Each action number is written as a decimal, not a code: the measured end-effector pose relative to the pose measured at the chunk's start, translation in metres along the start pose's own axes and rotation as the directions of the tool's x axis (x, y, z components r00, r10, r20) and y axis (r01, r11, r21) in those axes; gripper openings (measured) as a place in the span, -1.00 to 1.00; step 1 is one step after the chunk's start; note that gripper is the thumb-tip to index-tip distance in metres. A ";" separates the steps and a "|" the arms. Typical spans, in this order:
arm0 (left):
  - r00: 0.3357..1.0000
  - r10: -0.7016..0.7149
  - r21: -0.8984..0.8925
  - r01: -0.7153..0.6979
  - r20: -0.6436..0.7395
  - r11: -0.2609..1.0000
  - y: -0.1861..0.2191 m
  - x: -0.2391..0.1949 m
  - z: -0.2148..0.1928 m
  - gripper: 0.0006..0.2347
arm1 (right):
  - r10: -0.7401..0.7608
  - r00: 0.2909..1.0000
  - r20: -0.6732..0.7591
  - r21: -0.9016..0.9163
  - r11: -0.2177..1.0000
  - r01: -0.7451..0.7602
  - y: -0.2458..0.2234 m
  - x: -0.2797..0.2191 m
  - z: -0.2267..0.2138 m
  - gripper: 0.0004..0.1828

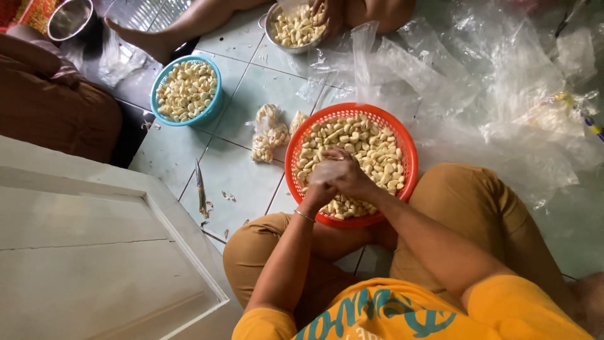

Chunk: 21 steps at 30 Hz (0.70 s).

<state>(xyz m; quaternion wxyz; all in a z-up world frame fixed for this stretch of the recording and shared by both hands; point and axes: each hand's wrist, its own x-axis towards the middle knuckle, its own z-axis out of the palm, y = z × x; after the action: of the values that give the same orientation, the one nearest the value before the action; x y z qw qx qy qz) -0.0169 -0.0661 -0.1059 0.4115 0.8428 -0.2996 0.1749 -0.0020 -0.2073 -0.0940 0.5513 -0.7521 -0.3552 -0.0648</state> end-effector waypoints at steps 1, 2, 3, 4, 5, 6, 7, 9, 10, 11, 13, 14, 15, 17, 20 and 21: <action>0.952 -0.295 -0.029 0.298 0.079 0.954 0.024 0.009 -0.007 -0.83 | 0.021 1.000 -0.007 0.076 0.997 -0.021 0.000 -0.001 -0.001 -0.31; 0.817 -0.556 -0.033 0.566 0.154 0.824 0.045 0.020 -0.016 -0.68 | 0.035 0.999 -0.011 0.149 0.988 -0.033 0.001 0.002 -0.002 -0.39; 0.822 -0.551 -0.030 0.560 0.148 0.828 0.041 0.011 -0.010 -0.68 | 0.026 1.000 -0.014 0.147 0.989 -0.023 -0.014 0.009 -0.014 -0.39; 0.872 -0.486 -0.110 0.490 0.063 0.865 0.038 -0.002 -0.004 -0.74 | 0.118 0.992 -0.036 0.295 0.950 -0.102 -0.029 0.013 -0.024 -0.47; 0.907 -0.419 -0.182 0.408 -0.029 0.895 0.034 -0.014 0.002 -0.75 | 0.211 0.977 -0.043 0.437 0.883 -0.171 -0.043 0.016 -0.034 -0.54; 0.906 -0.423 -0.184 0.411 -0.027 0.893 0.025 -0.019 0.006 -0.75 | 0.215 0.976 -0.041 0.438 0.882 -0.176 -0.070 0.021 -0.054 -0.54; 0.926 -0.378 -0.122 0.375 -0.001 0.919 0.016 -0.023 0.010 -0.80 | 0.117 0.989 -0.091 0.283 0.955 -0.087 -0.097 0.025 -0.074 -0.71; 0.942 -0.335 -0.065 0.335 0.022 0.940 0.010 -0.026 0.014 -0.81 | 0.011 0.993 -0.116 0.116 0.993 0.003 -0.146 0.030 -0.102 -0.60; 0.963 -0.267 -0.014 0.267 0.023 0.963 0.015 -0.027 0.014 -0.77 | -0.085 0.983 -0.165 0.004 0.996 0.087 -0.169 0.028 -0.109 -0.69; 0.980 -0.199 0.038 0.198 0.028 0.979 0.019 -0.028 0.014 -0.71 | -0.185 0.961 -0.204 -0.111 0.980 0.165 -0.191 0.026 -0.116 -0.78; 0.948 -0.318 0.152 0.319 -0.034 0.935 0.021 -0.028 0.030 -0.84 | -0.243 0.964 -0.104 -0.131 0.965 0.229 -0.225 0.023 -0.087 -0.81; 0.906 -0.412 0.256 0.423 -0.099 0.869 0.021 -0.025 0.038 -0.93 | -0.301 0.954 -0.014 -0.156 0.943 0.295 -0.242 0.023 -0.075 -0.81; 0.900 -0.422 0.254 0.435 -0.106 0.864 0.052 -0.005 0.037 -0.93 | -0.300 0.954 -0.004 -0.147 0.944 0.296 -0.232 0.019 -0.063 -0.81; 0.524 -0.841 0.480 0.778 -0.136 0.407 0.112 0.032 0.035 -0.80 | -0.052 0.916 0.397 -0.678 0.656 0.331 -0.211 0.010 -0.036 -0.60; 0.916 -0.345 0.289 0.280 0.204 0.916 0.043 -0.024 0.007 -0.76 | 0.388 0.855 0.345 -0.882 0.445 0.154 -0.113 -0.017 -0.036 -0.74; 0.914 -0.351 0.288 0.287 0.204 0.914 0.053 -0.030 -0.003 -0.76 | 0.390 0.851 0.350 -0.880 0.449 0.156 -0.109 -0.011 -0.048 -0.74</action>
<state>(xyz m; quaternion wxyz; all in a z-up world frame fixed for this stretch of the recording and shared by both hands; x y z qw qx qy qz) -0.0737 -0.0785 -0.0892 0.2830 0.9411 -0.1819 0.0331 -0.0616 -0.2393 0.0043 -0.0333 -0.9382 -0.3445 0.0003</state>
